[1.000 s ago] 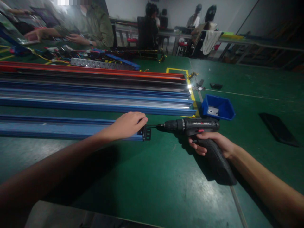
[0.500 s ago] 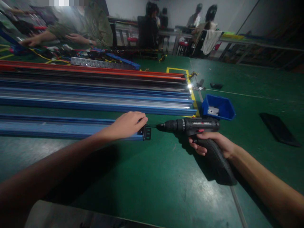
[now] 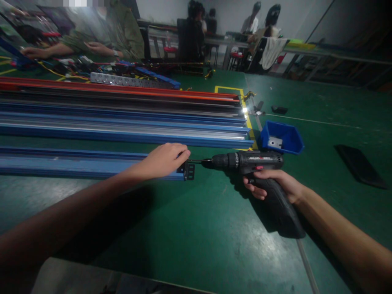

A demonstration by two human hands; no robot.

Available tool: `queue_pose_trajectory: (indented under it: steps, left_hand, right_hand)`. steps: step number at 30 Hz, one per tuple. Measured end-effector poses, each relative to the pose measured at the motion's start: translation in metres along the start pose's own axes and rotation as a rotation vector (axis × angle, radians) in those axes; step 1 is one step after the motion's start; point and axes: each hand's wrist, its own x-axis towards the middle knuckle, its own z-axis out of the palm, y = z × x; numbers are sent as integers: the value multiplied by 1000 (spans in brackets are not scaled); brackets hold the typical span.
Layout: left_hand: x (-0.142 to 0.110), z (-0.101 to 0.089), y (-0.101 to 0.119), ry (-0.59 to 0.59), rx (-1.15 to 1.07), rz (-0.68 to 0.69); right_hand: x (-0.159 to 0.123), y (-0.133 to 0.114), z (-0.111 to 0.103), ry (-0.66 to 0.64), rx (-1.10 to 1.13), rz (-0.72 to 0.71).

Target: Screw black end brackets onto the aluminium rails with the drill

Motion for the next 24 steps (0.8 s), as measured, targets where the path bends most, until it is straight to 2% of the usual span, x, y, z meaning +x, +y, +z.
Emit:
queue_pose_trajectory:
  steps: [24]
  left_hand:
    - [1, -1, 1, -5, 9, -16]
  right_hand:
    - [0, 0, 0, -5, -18, -12]
